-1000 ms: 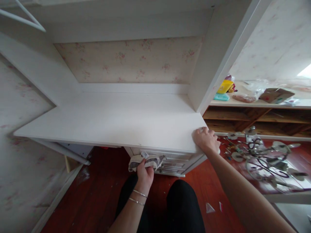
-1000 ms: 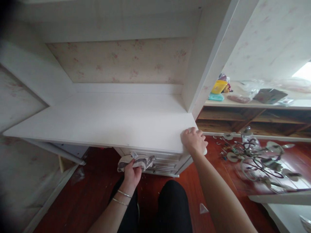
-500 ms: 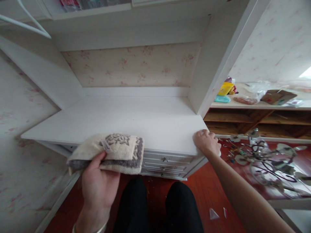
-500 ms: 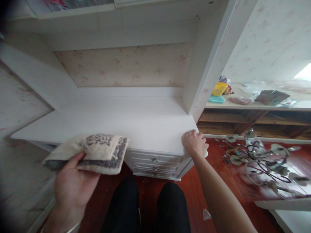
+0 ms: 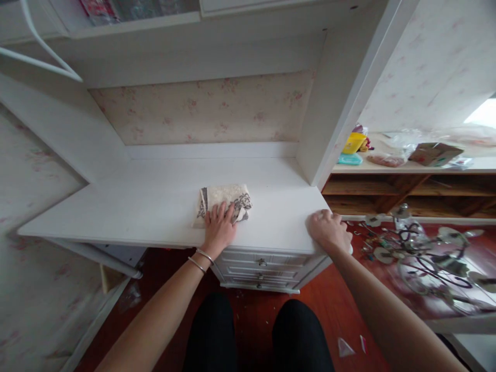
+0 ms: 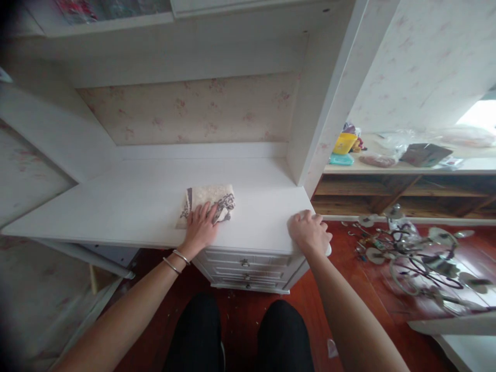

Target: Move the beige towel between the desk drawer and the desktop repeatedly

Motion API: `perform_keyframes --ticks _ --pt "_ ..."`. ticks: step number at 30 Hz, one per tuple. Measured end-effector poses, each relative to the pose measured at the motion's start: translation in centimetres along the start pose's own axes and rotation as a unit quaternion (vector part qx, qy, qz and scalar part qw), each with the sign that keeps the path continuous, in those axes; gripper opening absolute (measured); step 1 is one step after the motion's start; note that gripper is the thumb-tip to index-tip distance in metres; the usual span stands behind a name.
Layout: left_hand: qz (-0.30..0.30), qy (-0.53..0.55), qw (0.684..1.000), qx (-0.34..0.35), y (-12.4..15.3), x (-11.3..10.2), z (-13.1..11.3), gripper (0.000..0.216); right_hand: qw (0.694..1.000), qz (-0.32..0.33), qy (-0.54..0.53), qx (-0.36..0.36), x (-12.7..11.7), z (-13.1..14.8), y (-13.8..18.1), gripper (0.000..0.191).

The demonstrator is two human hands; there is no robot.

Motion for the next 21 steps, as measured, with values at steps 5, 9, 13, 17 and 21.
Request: perform_keyframes --ticks 5,9,13,17,21 --pt "0.106 0.024 0.994 0.001 -0.9 0.4 1.5 0.084 1.0 0.007 0.004 0.004 0.1 0.0 -0.1 0.056" --pt "0.102 0.105 0.989 0.035 -1.7 -2.1 4.3 0.074 1.0 0.01 0.003 0.004 0.1 0.0 -0.1 0.056" --pt "-0.053 0.091 0.993 -0.047 -2.4 -5.2 9.8 0.055 1.0 0.003 0.001 0.001 0.0 0.0 0.0 0.057" --pt "-0.045 0.011 0.988 -0.145 -2.4 -4.9 12.6 0.05 1.0 0.004 0.001 0.003 0.1 0.0 0.0 0.057" --pt "-0.03 0.017 0.987 -0.155 -2.1 -4.5 11.9 0.05 1.0 0.003 0.003 0.005 0.1 0.0 -0.1 0.056"
Point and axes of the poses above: each hand's wrist, its own y-axis away from the middle knuckle, its own x-axis out of the palm, z = x × y, the point moved 6 cm from there along -y, towards the middle knuckle, and after that the axes turned 15 degrees about y, right-handed, at the moved point
